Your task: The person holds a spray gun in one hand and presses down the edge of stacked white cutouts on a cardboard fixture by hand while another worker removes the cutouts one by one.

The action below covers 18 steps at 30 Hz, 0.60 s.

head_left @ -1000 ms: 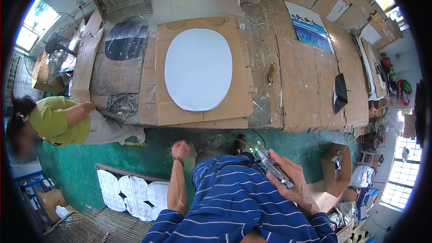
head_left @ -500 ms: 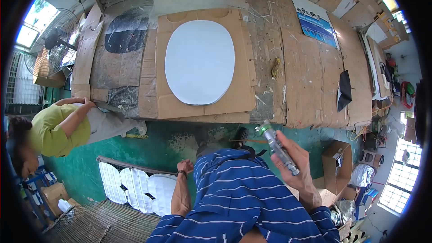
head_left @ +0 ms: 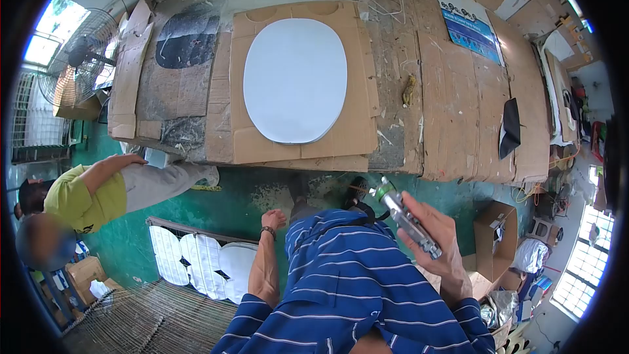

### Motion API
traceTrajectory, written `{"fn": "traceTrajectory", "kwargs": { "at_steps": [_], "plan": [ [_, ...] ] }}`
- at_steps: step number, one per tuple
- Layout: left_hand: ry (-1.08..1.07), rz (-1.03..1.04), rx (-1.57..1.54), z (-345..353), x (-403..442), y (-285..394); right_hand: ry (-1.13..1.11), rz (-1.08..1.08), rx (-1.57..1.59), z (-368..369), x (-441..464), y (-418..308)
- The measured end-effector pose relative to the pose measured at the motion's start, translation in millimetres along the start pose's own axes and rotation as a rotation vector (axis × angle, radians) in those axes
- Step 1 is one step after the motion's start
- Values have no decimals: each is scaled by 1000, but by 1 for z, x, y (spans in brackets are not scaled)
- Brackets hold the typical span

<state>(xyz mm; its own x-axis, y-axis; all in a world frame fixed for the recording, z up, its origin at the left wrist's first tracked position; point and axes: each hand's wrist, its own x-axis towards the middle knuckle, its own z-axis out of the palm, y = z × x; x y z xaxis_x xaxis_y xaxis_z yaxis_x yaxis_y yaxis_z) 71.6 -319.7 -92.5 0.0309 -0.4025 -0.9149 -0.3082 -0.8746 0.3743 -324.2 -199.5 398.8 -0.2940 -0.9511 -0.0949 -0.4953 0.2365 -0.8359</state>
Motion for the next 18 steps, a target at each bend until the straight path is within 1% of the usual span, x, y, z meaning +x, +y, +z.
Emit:
{"fn": "traceTrajectory", "kwargs": {
  "at_steps": [2, 3, 5, 6, 7, 9, 11, 13, 14, 17, 18],
  "plan": [
    [0, -13, -12, 1, -4, -4, 96, -58, -14, 0, 8, 4],
    [13, -12, -25, 1, -7, -7, 93, -57, -12, -1, 11, 7],
    [31, -14, -41, 2, -15, -9, 162, -76, -46, -4, 13, 11],
    [44, -23, -17, 2, -19, -10, 168, -21, -33, -7, 12, 11],
    [56, -31, 8, 3, -22, -10, 165, -21, -32, -9, 10, 13],
    [49, -37, -2, 2, -25, -14, 198, 44, -39, -12, 4, 19],
    [42, -42, -15, 2, -22, -18, 187, 57, -45, -14, -4, 24],
    [35, -41, -16, 1, -20, -22, 69, 7, -94, -17, -10, 24],
    [37, -46, -14, 2, -18, -24, 3, 58, -57, -18, -12, 20],
    [19, -61, 1, 1, -14, -20, 5, 18, -42, -16, -6, 13],
    [17, -38, 4, 2, -13, -19, 123, -54, -68, -11, -3, 15]
  ]
}}
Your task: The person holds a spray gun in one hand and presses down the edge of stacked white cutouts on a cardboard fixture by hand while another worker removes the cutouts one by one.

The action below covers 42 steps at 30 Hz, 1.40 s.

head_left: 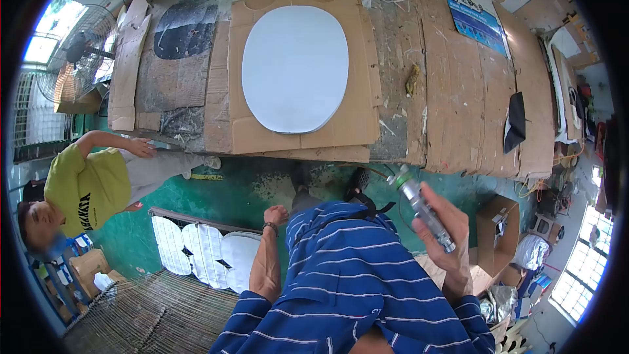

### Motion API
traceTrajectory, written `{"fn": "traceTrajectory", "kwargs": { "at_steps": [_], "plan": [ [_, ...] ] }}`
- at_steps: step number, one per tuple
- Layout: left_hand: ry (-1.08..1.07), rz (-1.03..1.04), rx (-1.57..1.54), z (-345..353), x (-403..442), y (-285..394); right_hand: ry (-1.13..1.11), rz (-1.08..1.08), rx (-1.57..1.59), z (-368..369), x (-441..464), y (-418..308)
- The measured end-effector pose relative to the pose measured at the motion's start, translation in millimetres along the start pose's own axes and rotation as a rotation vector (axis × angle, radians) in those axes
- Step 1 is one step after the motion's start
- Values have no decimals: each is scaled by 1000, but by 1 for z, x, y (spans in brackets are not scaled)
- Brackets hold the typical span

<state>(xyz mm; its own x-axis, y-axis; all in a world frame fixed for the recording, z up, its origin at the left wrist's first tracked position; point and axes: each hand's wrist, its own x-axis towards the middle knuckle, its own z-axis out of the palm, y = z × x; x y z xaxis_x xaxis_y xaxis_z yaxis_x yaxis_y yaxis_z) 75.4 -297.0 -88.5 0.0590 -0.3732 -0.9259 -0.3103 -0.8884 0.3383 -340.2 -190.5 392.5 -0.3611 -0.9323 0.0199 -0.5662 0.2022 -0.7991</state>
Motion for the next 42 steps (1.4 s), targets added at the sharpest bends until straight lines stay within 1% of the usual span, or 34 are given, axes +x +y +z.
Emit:
{"fn": "traceTrajectory", "kwargs": {
  "at_steps": [3, 4, 5, 7, 8, 9, 11, 12, 13, 15, 17, 19, 20, 21, 23, 24, 25, 26, 27, 28, 29, 31, 32, 33, 34, 35, 36, 37, 38, 39, 40, 41, 42],
  "plan": [
    [2, 36, -3, 5, 0, 11, 46, 61, 14, -6, -7, 8],
    [6, 50, -14, 6, 0, 14, -55, 87, -13, -15, -12, 7],
    [10, 64, -24, 8, 1, 16, -57, 85, -13, -15, -15, 8],
    [6, 66, -7, 12, 4, 19, -44, 46, 9, -14, -20, 10],
    [1, 71, 13, 12, 4, 20, 41, 69, 12, -8, -17, 8],
    [5, 69, 19, 11, 3, 21, 42, 73, 18, -7, -17, 8],
    [-60, 46, 68, 16, 2, 27, -2, 111, 55, -8, -15, 7],
    [-60, 46, 73, 17, 3, 30, -88, 94, 55, -11, -14, 2],
    [-74, 64, 75, 19, 5, 32, -86, 96, 57, -12, -12, 1],
    [-89, 78, 83, 25, 5, 39, -236, 26, 59, -11, -11, -2],
    [-73, 292, 151, 37, -2, 59, -227, 14, 77, -6, -8, 0],
    [-49, 455, 47, 55, -15, 89, -100, 43, 34, -3, -3, 0],
    [-39, 548, 14, 64, -22, 109, -26, 14, 48, -1, -3, 6],
    [-28, 641, -22, 73, -28, 128, -30, 15, 47, -2, -4, 7],
    [54, 766, -101, 91, -29, 164, 100, 45, 2, -4, -5, 8],
    [132, 806, -102, 100, -30, 181, 83, 91, -3, -9, -11, 9],
    [212, 844, -104, 108, -28, 197, 77, 90, -4, -12, -16, 10],
    [216, 841, -108, 115, -15, 211, 38, 122, -14, -15, -22, 10],
    [344, 905, -75, 122, 1, 221, 0, 156, -23, -17, -27, 11],
    [474, 967, -39, 125, 4, 230, -45, 130, 3, -18, -34, 15],
    [478, 967, -39, 128, 3, 235, -47, 128, 5, -19, -34, 15],
    [650, 923, 200, 137, -25, 252, -197, 147, 43, -22, -33, 10],
    [650, 924, 207, 137, -22, 251, -141, 151, 47, -21, -30, 10],
    [672, 921, 219, 137, -19, 250, -138, 154, 52, -20, -28, 12],
    [694, 916, 231, 138, -15, 248, -37, 143, 64, -19, -27, 14],
    [693, 916, 236, 138, -11, 246, 63, 133, 75, -19, -26, 15],
    [673, 910, 163, 138, -8, 244, 3, 140, 80, -28, -26, 15],
    [652, 903, 89, 139, -5, 242, 4, 140, 80, -33, -30, 20],
    [651, 902, 89, 139, -1, 241, -8, 128, 46, -38, -34, 24],
    [592, 899, 23, 139, 2, 239, -24, 114, 13, -41, -37, 26],
    [534, 892, -39, 136, 4, 234, 101, 168, 48, -35, -36, 23],
    [539, 886, -36, 134, 5, 228, 95, 171, 51, -41, -38, 24],
    [513, 891, -68, 134, 3, 226, 2, 161, 35, -50, -38, 27]
  ]
}}
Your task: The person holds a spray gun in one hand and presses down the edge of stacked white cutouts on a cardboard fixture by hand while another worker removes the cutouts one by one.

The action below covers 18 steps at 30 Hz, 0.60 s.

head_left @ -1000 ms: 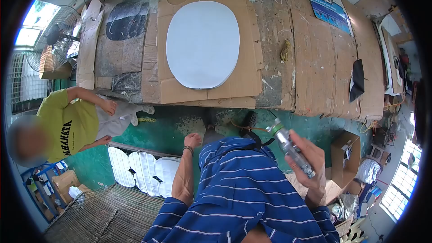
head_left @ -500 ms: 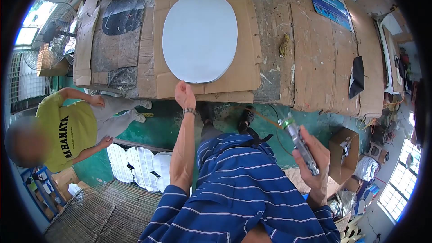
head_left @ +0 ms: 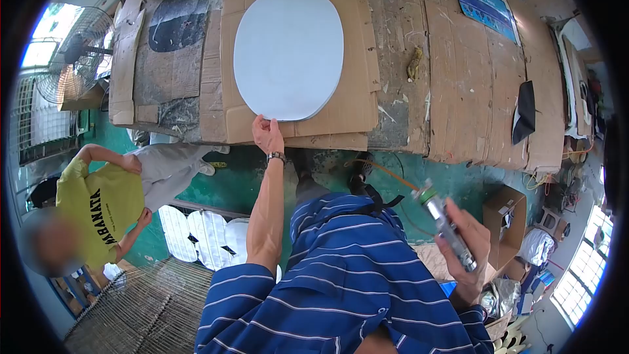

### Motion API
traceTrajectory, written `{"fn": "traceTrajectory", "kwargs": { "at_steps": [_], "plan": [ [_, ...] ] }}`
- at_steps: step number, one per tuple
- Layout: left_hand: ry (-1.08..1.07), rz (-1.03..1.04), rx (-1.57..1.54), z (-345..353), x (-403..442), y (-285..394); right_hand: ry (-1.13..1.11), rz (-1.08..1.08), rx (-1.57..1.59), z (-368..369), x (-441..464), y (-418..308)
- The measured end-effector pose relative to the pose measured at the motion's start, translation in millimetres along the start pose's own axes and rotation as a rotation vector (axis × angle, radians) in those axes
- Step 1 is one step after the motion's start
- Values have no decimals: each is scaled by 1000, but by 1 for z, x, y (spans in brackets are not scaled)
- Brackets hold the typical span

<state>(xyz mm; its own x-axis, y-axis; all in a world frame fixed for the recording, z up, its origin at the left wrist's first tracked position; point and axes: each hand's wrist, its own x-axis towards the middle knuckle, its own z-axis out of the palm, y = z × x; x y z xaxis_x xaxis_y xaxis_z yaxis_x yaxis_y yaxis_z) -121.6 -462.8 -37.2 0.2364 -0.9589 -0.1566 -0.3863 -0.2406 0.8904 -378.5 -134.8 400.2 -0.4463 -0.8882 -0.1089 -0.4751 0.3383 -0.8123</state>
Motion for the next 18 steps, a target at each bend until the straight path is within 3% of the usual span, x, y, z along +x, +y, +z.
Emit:
{"fn": "traceTrajectory", "kwargs": {
  "at_steps": [2, 4, 10, 14, 18],
  "plan": [
    [-9, 1, -44, -3, -7, 3, -67, -2, 25, -5, -1, 2],
    [-41, 171, 285, -14, -30, 18, -23, 18, 1, 0, 4, 6],
    [-311, 475, 612, -17, -82, 28, -17, -9, 17, 17, 17, 45],
    [-431, 509, 637, -26, -80, 24, 73, -8, 4, 45, 26, 105],
    [-513, 533, 664, -33, -72, 20, 92, 156, -192, 83, 46, 194]
  ]
}}
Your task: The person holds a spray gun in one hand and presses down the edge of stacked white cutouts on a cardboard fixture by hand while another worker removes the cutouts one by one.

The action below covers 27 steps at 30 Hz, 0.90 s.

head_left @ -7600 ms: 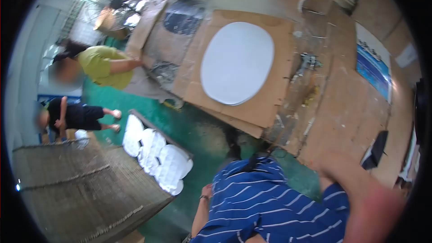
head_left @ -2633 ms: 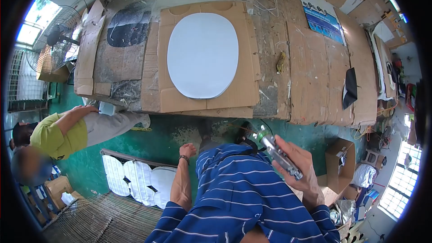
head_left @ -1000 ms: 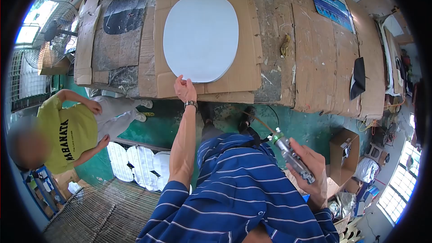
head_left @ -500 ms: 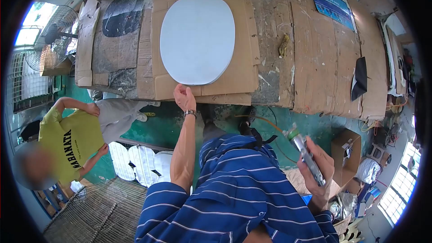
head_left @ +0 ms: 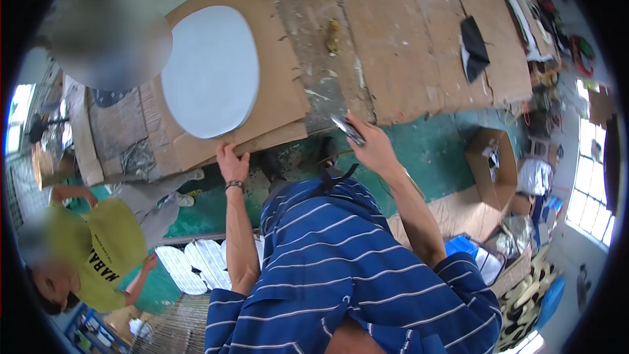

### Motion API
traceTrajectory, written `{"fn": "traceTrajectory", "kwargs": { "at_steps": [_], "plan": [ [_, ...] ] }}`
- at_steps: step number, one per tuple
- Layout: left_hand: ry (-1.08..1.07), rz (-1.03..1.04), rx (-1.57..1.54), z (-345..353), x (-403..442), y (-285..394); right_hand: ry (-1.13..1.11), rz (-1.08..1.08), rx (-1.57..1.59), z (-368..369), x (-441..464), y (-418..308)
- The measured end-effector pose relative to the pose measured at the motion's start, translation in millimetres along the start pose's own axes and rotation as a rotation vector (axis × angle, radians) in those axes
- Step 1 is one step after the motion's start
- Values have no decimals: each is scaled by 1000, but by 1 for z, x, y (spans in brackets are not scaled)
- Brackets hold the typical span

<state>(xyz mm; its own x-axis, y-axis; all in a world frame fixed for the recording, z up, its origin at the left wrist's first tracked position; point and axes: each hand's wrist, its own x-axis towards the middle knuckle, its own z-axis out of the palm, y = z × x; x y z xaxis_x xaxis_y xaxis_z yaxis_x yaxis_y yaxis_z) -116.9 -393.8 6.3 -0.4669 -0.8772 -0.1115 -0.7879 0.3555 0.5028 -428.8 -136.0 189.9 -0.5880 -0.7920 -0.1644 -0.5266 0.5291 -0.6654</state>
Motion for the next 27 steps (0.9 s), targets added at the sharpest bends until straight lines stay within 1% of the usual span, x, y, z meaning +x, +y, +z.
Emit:
{"fn": "traceTrajectory", "kwargs": {
  "at_steps": [1, 4, 5, 6, 7, 9, 10, 11, 12, 14, 15, 16, 17, 18, 19, 20, 21, 22, 23, 25, 26, 27],
  "plan": [
    [-57, -11, -8, -6, 0, 0, -46, 74, -79, 20, 11, 22],
    [-96, 32, 10, -3, 6, -21, -202, 266, -223, 70, 40, 71],
    [-130, 18, -31, 2, 9, -30, -207, 270, -237, 97, 46, 102],
    [-148, 30, -31, 5, 10, -38, -223, 329, -201, 99, 45, 104],
    [-187, 65, -21, 4, 12, -45, -173, 330, -143, 104, 44, 110],
    [-229, 57, -20, 4, 15, -49, -209, 383, -134, 98, 43, 102],
    [-251, 53, -6, 2, 16, -49, -136, 364, -144, 100, 42, 101],
    [-273, 20, 36, 1, 18, -42, -132, 358, -133, 105, 45, 105],
    [-292, 44, 60, 0, 21, -44, -147, 370, -121, 100, 45, 98],
    [-272, 89, 53, 3, 25, -52, -90, 382, -193, 106, 47, 92],
    [-277, 114, 42, 17, 28, -47, -55, 377, -204, 110, 47, 92],
    [-390, 92, 65, 19, 28, -41, -48, 354, -213, 103, 41, 91],
    [-468, 49, 105, 3, 34, -47, -47, 294, -203, 102, 38, 84],
    [-366, 122, 258, -3, 19, -20, -88, 427, -163, 84, 34, 65],
    [-472, 14, 213, -17, 19, 14, -83, 415, -93, 68, 33, 48],
    [-347, 22, 190, -38, 6, 56, -43, 324, -51, 96, 35, 65],
    [-365, 69, 285, -15, 14, 8, -46, 267, -114, 101, 35, 66],
    [-171, 78, 195, 1, 3, -16, -43, 230, -164, 113, 39, 73],
    [-149, 14, 145, 2, 1, -2, -51, 193, -242, 124, 37, 91],
    [-82, -51, 59, -3, -8, 18, -47, 179, -345, 126, 36, 91],
    [-54, -83, 42, -6, -11, 28, -59, 139, -363, 123, 36, 86],
    [-46, -98, 56, -8, -12, 38, -88, 184, -365, 120, 35, 82]
  ]
}}
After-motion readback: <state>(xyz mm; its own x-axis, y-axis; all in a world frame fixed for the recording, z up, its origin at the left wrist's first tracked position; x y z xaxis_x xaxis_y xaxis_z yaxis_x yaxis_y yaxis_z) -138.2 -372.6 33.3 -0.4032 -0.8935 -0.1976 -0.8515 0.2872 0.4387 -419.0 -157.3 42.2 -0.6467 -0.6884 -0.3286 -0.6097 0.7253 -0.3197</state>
